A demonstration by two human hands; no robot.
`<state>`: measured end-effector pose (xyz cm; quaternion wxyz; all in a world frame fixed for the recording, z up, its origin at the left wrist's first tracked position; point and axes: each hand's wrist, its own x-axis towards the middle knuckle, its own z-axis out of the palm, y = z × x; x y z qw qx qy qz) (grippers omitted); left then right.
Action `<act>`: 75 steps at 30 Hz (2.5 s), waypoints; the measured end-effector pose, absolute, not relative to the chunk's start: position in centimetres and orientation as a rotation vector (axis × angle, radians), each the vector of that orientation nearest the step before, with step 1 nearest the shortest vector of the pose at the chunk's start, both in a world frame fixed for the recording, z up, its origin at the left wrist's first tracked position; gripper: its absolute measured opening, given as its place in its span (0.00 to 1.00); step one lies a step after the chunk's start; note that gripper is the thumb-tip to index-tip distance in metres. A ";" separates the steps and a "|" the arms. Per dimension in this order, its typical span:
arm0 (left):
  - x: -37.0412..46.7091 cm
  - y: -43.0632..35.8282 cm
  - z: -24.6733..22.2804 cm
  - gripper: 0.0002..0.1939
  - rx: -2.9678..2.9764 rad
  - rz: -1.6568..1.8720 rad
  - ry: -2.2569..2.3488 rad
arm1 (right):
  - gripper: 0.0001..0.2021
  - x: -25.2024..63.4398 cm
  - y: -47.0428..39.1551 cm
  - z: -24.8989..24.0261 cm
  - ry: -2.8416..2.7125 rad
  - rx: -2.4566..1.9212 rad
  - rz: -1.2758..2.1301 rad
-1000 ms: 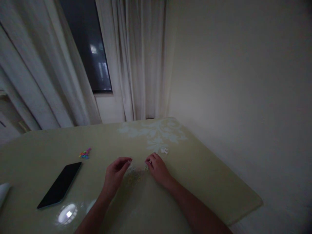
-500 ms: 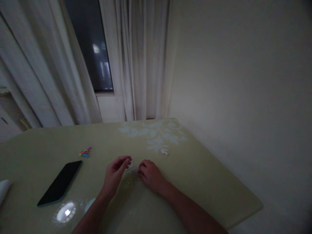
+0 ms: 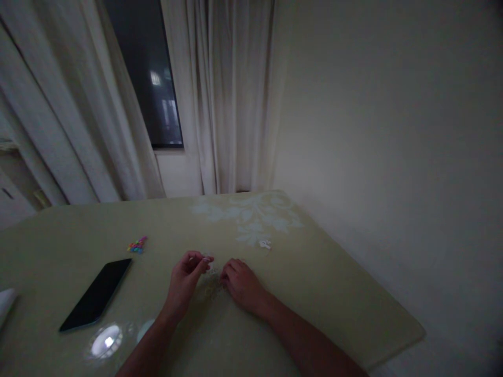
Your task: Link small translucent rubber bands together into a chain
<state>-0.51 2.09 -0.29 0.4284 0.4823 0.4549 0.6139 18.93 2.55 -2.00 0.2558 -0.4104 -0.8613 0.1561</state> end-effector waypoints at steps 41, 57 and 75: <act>-0.8 2.0 -1.0 0.10 1.530 1.507 1.242 | 0.09 18.8 0.4 -0.7 -2.590 -0.971 0.413; -0.9 1.9 -0.6 0.08 1.657 1.409 1.066 | 0.05 19.3 1.9 -0.1 -1.798 -0.864 0.849; -1.0 2.4 -0.5 0.19 1.437 1.539 1.237 | 0.09 17.6 3.2 -2.1 -2.189 -1.189 0.422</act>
